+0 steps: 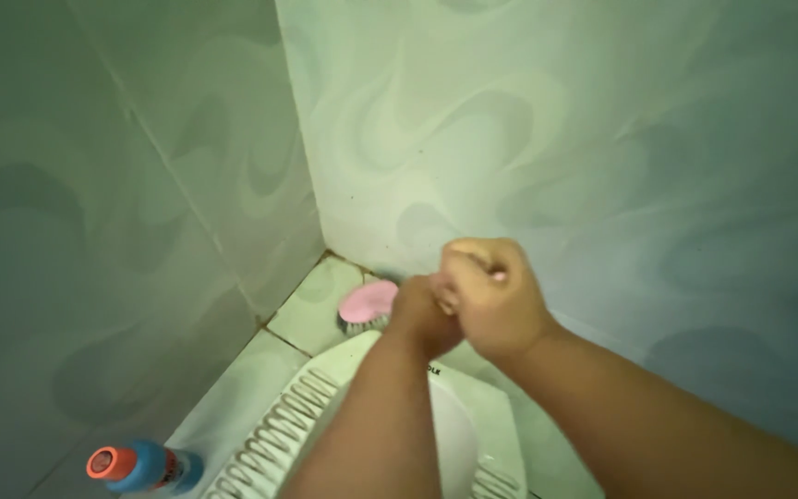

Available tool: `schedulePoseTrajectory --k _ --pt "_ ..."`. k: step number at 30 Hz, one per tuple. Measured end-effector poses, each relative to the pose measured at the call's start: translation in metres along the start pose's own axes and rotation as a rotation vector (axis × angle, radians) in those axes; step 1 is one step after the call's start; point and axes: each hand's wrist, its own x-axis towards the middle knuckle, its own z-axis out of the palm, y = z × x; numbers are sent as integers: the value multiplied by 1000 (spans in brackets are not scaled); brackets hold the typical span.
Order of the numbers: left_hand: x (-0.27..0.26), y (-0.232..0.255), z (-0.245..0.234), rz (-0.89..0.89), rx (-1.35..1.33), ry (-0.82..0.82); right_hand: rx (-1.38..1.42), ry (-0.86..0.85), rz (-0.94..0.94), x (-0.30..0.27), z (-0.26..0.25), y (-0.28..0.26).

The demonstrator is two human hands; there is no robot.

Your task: Scrubbing a squat toilet with a brush and rinsing it with water from a dipper.

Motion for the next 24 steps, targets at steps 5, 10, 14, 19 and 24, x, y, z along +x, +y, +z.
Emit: schedulePoseTrajectory --k 5,10,14,19,24 --pt "-13 31 1 -36 -62 0 16 105 49 -14 -14 -6" --pt "-25 31 -9 23 9 -49 91 139 32 -30 -7 13" --pt "-33 32 12 15 -128 -35 -64 103 -42 -43 -17 4" --pt "-31 64 29 89 -64 -23 -58 116 54 -56 -45 -9" --pt "-25 66 25 73 -42 -63 -24 175 48 -55 -41 -10"
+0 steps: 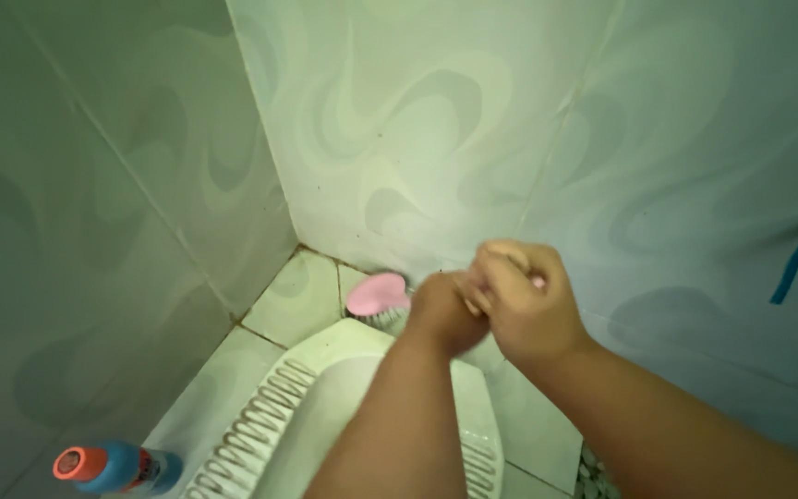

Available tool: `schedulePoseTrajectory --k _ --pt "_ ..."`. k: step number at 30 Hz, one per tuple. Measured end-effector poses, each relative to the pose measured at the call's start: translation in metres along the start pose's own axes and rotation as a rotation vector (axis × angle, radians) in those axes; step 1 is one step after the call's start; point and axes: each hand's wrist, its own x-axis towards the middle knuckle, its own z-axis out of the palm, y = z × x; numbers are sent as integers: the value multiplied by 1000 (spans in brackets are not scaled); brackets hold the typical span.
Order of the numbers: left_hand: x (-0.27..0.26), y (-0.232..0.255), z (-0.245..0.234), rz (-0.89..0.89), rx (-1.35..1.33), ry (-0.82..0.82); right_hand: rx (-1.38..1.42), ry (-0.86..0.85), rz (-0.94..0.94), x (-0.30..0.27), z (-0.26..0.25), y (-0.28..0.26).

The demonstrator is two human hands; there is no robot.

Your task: Scrubbing a squat toilet with a brush and rinsing it with water from a dipper.

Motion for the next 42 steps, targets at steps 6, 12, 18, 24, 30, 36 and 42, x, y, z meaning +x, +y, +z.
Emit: schedulePoseTrajectory --k 6,12,18,24,30,36,42 --pt "19 -31 -13 -16 -6 17 120 -27 -85 26 15 24" --pt "28 -15 -2 -14 22 15 42 -47 5 33 -7 6" --pt "17 12 -6 -29 78 -33 33 -64 -42 26 -21 3" --pt "21 -20 -17 -58 57 -27 146 3 -19 31 4 22" --pt "16 -2 8 15 127 -11 102 -47 -17 17 -19 16" --pt "3 30 26 8 36 -38 51 11 41 -2 -45 0" --pt "1 31 17 -22 3 -46 72 -3 49 -2 -39 -4"
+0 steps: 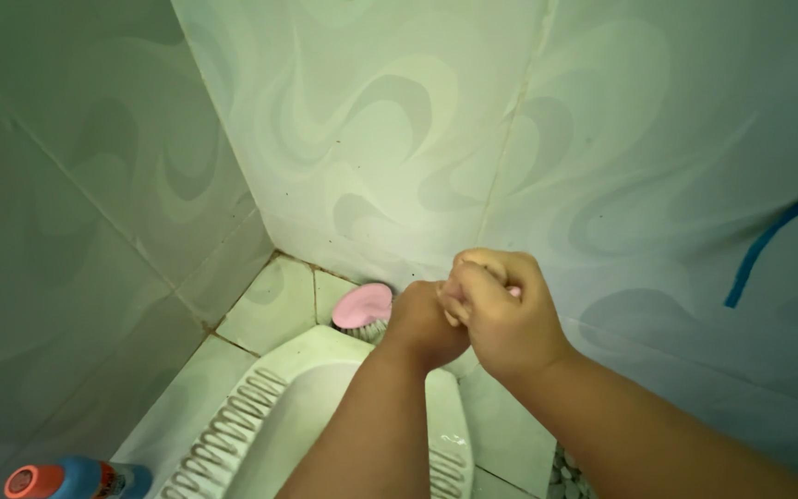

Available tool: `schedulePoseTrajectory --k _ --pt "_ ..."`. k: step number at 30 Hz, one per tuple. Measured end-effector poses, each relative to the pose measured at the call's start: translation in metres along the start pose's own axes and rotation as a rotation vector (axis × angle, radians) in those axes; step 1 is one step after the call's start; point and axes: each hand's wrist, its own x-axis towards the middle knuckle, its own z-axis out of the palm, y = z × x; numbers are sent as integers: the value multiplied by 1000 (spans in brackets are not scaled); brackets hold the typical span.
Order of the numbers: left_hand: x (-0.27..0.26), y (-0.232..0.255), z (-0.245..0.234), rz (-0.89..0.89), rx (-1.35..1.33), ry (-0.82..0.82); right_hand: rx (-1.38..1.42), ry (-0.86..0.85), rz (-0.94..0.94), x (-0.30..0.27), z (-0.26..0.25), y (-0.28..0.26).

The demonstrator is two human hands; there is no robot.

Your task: Scrubbing a squat toilet with a brush and rinsing it with water from a dipper.

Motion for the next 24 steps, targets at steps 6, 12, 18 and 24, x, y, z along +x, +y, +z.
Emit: schedulePoseTrajectory --k 6,12,18,24 --pt "14 -27 -7 41 75 39 36 5 -69 16 14 13" --pt "21 -31 0 56 127 75 47 -67 -84 22 12 12" --pt "17 -2 -8 -23 130 47 -91 -69 -91 22 5 -2" --pt "23 -32 -19 -90 8 59 40 -12 -63 32 25 14"
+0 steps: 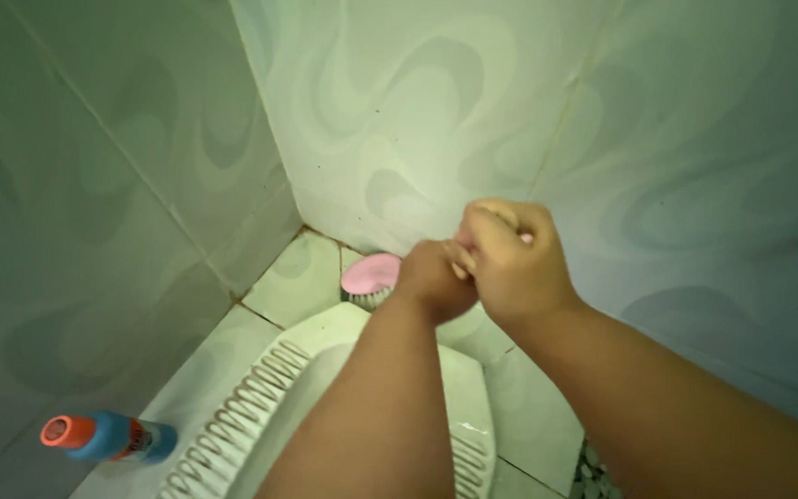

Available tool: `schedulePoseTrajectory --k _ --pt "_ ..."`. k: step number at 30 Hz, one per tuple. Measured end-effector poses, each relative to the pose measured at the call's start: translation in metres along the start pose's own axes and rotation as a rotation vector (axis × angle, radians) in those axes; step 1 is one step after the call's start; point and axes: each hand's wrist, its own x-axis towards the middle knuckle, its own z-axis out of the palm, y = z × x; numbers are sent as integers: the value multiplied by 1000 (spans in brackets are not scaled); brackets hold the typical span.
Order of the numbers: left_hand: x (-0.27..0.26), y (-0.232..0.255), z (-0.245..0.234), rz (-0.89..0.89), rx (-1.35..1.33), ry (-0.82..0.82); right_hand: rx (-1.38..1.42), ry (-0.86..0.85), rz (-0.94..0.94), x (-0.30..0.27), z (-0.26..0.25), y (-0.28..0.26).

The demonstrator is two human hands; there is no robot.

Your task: Scrubbing a squat toilet with a brush and rinsing it with water from a dipper.

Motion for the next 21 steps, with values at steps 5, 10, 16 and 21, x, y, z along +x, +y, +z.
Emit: schedulePoseTrajectory --k 5,10,16,21 --pt "-1 0 19 75 11 23 -60 -39 1 -6 -10 -10" --pt "-5 18 26 64 70 -3 -91 -86 52 -12 -25 -24" --pt "1 -6 35 115 45 88 -214 -11 -108 -16 -14 -15" --pt "-30 12 29 38 -27 -9 -60 -56 -12 -37 -23 -10"
